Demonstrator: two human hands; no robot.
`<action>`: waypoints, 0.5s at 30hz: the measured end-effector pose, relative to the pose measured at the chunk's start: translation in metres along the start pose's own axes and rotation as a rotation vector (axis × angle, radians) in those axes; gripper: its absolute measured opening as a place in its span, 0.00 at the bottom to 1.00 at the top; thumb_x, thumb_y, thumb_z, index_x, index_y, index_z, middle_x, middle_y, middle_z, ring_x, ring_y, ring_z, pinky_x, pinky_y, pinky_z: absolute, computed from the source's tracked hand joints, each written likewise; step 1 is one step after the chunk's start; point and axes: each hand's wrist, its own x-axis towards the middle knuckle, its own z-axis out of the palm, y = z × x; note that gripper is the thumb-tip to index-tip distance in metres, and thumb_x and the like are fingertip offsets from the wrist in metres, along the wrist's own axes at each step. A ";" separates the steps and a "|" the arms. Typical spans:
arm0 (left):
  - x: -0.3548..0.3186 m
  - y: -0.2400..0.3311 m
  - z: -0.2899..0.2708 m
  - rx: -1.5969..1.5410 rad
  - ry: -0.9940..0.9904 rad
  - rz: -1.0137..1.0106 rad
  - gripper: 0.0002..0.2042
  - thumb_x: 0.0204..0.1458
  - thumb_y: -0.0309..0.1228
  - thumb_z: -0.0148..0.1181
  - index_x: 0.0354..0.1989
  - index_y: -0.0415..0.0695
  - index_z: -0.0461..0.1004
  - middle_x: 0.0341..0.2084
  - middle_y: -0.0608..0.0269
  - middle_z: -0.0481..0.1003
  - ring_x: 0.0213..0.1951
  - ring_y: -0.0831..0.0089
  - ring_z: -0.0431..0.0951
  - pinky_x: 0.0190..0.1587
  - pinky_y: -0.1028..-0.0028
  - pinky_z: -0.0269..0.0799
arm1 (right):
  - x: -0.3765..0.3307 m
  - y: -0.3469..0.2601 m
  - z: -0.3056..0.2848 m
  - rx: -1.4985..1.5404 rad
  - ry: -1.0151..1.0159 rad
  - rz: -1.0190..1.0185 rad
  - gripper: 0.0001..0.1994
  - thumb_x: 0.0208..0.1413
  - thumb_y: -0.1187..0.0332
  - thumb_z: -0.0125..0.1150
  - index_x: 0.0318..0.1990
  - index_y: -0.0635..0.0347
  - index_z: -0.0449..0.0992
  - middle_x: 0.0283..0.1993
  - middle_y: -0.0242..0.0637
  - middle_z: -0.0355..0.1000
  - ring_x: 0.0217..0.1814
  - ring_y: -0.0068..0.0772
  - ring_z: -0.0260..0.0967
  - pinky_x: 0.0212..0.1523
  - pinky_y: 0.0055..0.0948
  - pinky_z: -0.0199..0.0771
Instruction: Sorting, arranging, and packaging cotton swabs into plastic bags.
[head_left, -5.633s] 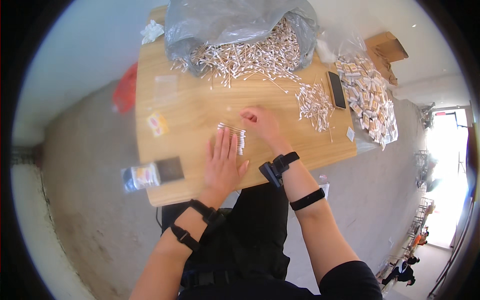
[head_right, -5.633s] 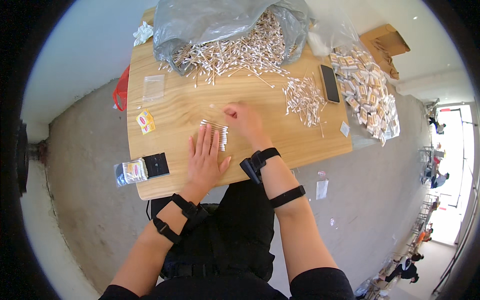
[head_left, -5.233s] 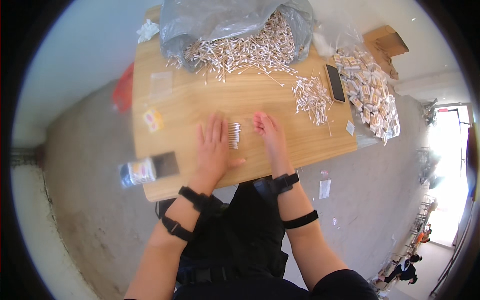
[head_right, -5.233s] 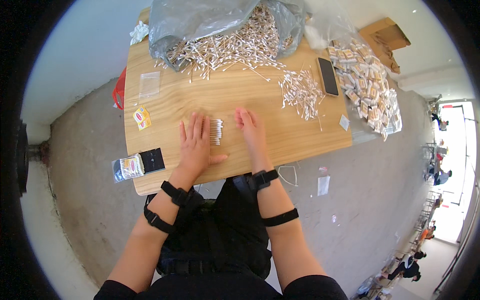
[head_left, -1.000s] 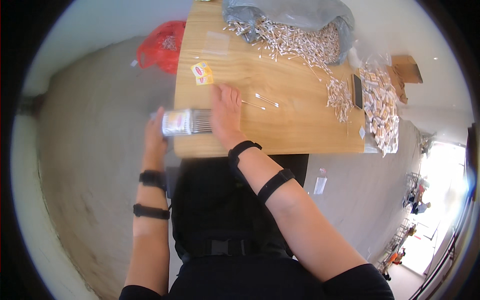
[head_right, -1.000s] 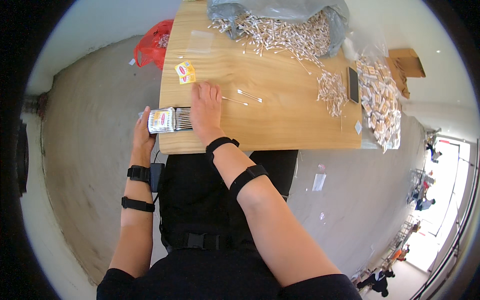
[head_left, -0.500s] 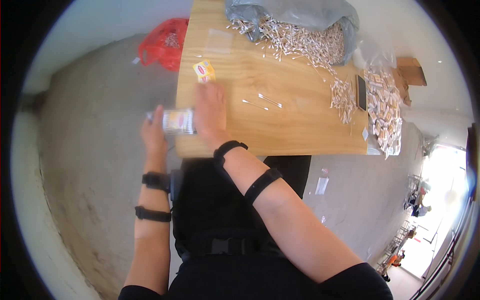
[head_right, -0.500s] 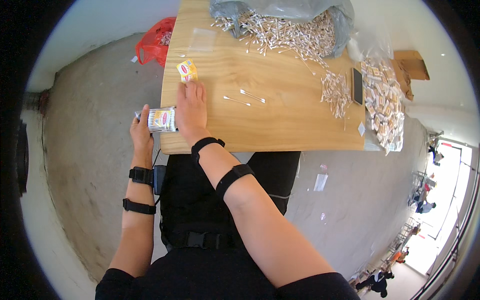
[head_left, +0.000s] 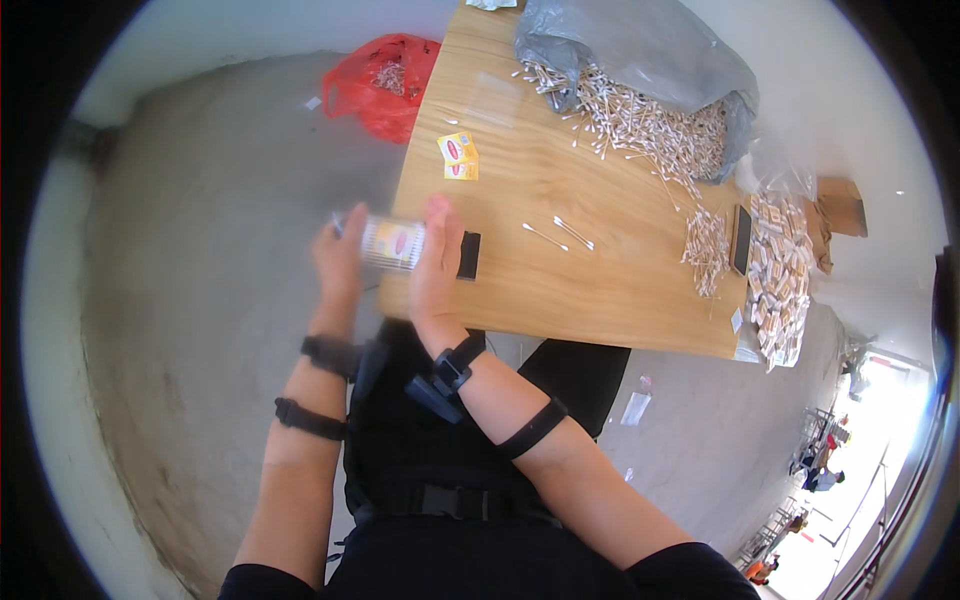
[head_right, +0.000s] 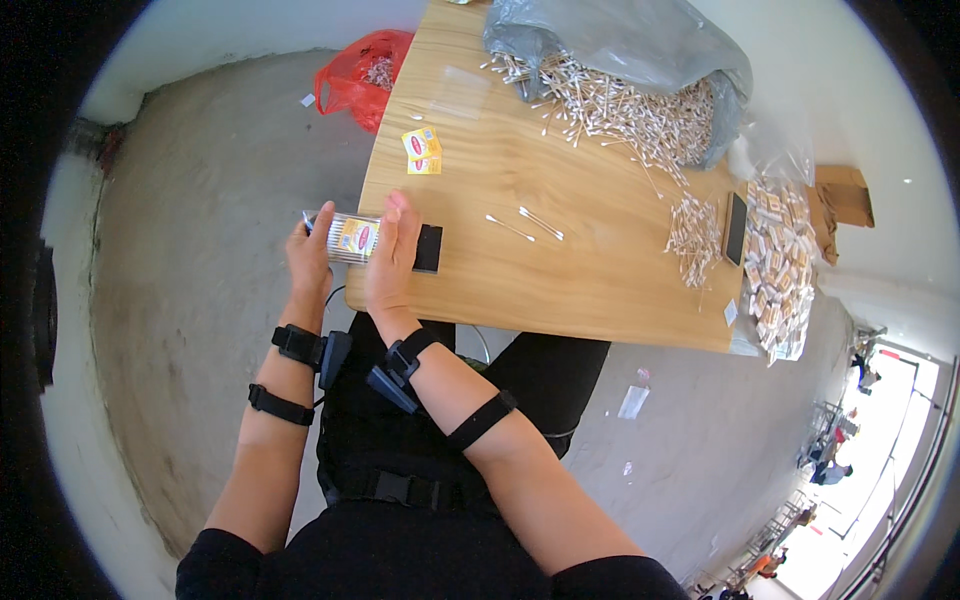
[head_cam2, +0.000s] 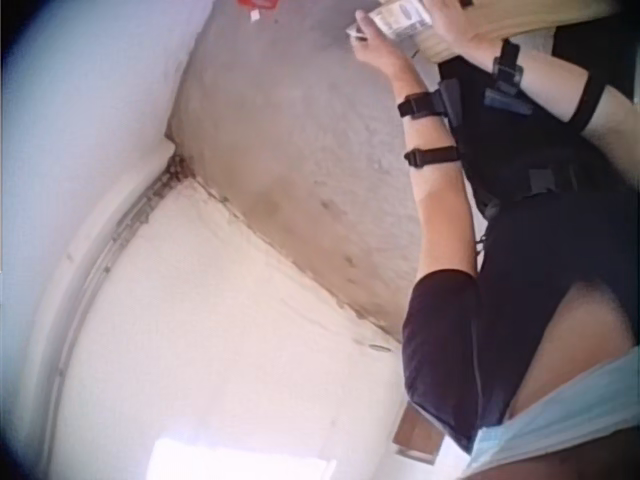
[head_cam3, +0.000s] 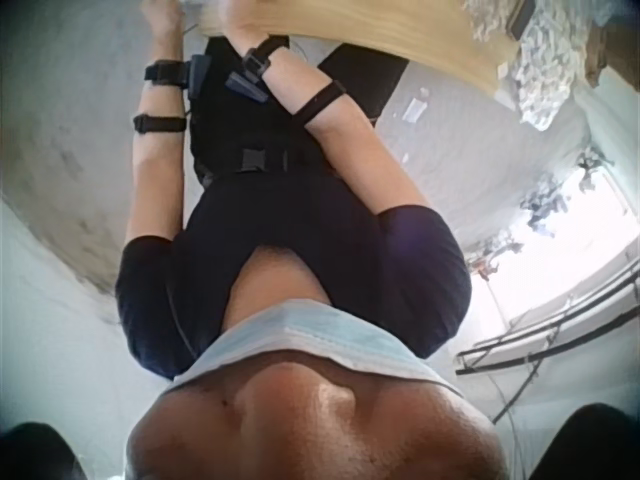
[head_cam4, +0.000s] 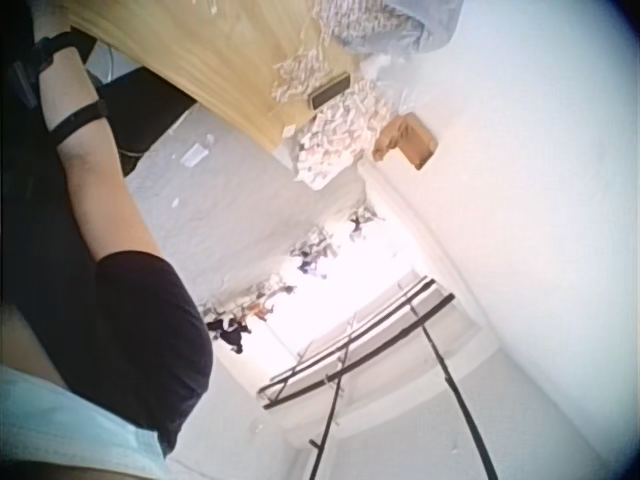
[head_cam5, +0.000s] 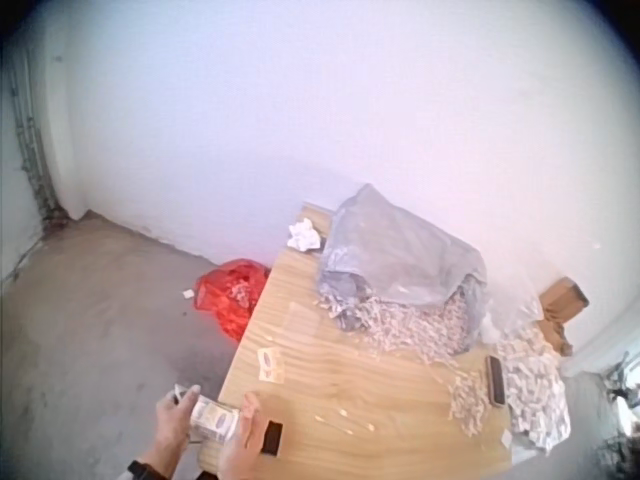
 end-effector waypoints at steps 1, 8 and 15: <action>-0.002 0.001 0.003 -0.037 0.008 -0.012 0.13 0.53 0.36 0.61 0.34 0.35 0.76 0.26 0.65 0.74 0.29 0.81 0.69 0.32 0.75 0.67 | 0.000 -0.002 0.003 0.009 0.030 0.019 0.21 0.67 0.60 0.38 0.58 0.67 0.61 0.57 0.45 0.62 0.63 0.36 0.58 0.65 0.31 0.53; -0.005 0.006 -0.005 -0.064 -0.026 -0.031 0.14 0.55 0.37 0.59 0.35 0.35 0.75 0.27 0.65 0.74 0.30 0.80 0.70 0.33 0.75 0.66 | -0.002 -0.002 0.005 -0.105 0.002 -0.006 0.21 0.66 0.60 0.37 0.57 0.67 0.62 0.57 0.44 0.62 0.63 0.34 0.56 0.65 0.30 0.51; -0.007 0.017 -0.005 -0.201 -0.176 -0.208 0.11 0.58 0.39 0.56 0.33 0.44 0.71 0.26 0.71 0.74 0.27 0.84 0.73 0.31 0.79 0.69 | 0.006 0.012 0.002 0.281 0.016 0.044 0.24 0.67 0.55 0.35 0.59 0.68 0.59 0.58 0.45 0.60 0.62 0.35 0.56 0.63 0.32 0.53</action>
